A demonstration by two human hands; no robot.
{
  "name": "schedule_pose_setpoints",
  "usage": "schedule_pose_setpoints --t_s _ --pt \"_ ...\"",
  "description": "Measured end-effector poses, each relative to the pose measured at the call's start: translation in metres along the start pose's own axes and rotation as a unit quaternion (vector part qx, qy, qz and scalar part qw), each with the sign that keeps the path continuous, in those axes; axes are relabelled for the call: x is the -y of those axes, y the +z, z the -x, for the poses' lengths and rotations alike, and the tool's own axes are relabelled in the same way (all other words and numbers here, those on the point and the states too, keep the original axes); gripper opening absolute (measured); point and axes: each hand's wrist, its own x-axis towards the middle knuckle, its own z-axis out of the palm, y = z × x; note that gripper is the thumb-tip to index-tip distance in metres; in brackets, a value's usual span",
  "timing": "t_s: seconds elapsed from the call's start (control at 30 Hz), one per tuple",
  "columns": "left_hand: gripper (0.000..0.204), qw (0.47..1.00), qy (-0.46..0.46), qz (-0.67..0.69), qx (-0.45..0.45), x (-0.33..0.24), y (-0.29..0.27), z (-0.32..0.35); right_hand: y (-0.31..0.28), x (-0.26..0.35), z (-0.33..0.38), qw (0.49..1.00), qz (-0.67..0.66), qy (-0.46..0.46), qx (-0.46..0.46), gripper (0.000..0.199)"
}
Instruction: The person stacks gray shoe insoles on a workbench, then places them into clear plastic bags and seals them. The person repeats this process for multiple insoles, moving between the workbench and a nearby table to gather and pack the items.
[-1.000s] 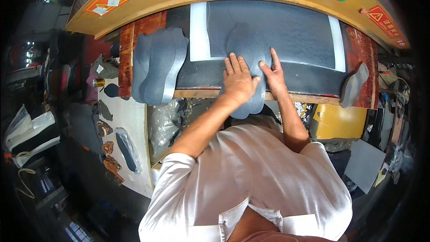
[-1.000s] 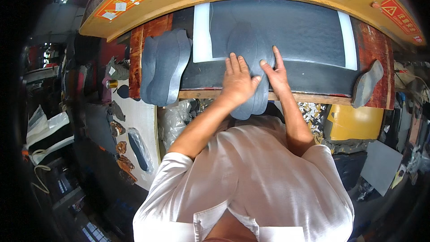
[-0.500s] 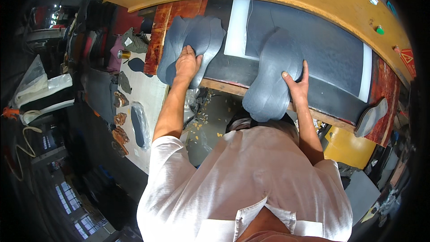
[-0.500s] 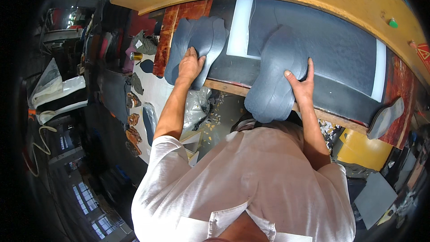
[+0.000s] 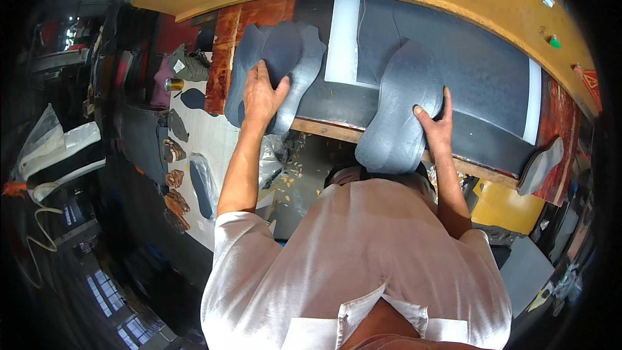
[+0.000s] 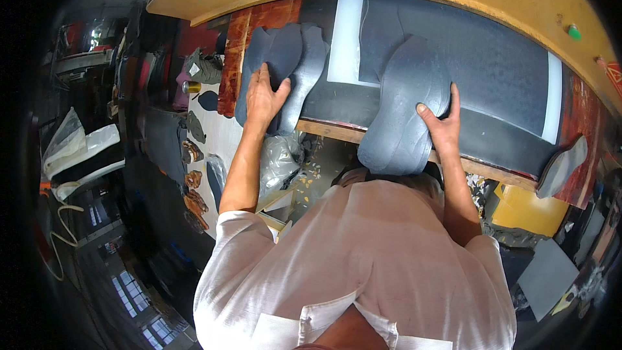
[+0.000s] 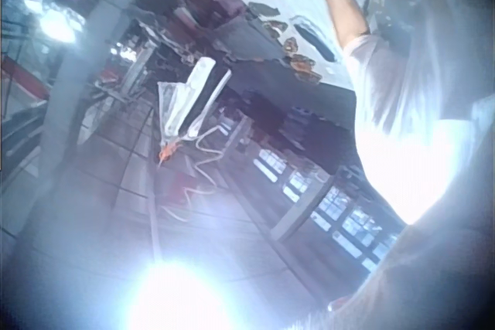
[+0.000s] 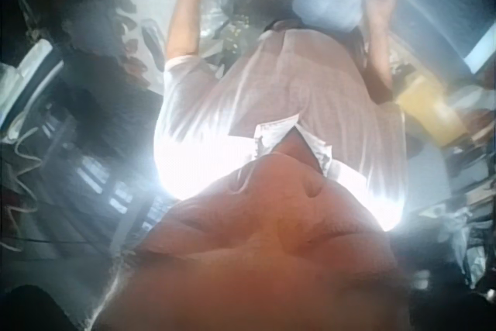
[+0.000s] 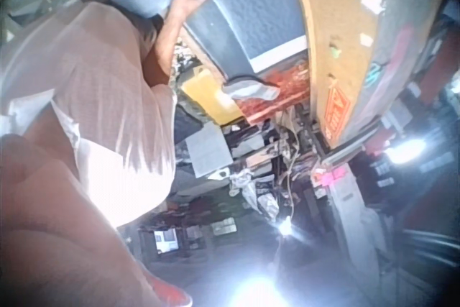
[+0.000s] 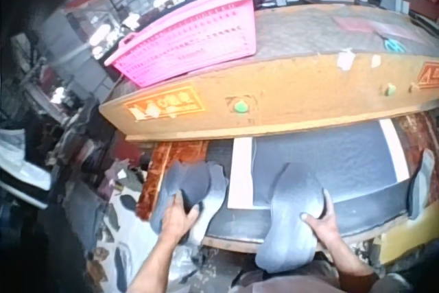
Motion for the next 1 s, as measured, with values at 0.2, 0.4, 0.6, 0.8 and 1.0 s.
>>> schedule_pose_setpoints --t_s 0.2,0.4,0.6,0.8,1.0 --pt "0.097 0.991 0.036 -0.130 0.012 -0.051 0.032 0.023 0.000 0.002 0.001 1.000 -0.015 0.025 -0.001 0.103" --pt "0.084 0.998 0.035 -0.008 0.054 -0.016 0.020 0.001 0.000 0.002 0.002 1.000 0.005 0.015 -0.011 0.102" --pt "0.056 0.949 -0.059 0.281 0.126 0.024 -0.010 -0.020 0.001 0.003 0.003 1.000 -0.014 0.012 -0.008 0.102" --pt "0.050 0.964 -0.045 0.250 0.082 0.020 -0.016 -0.018 0.001 0.005 0.004 0.998 -0.045 0.035 0.006 0.100" --pt "0.035 0.980 0.136 0.116 -0.089 -0.073 -0.042 0.028 -0.002 0.000 0.002 0.999 -0.040 0.030 -0.003 0.100"
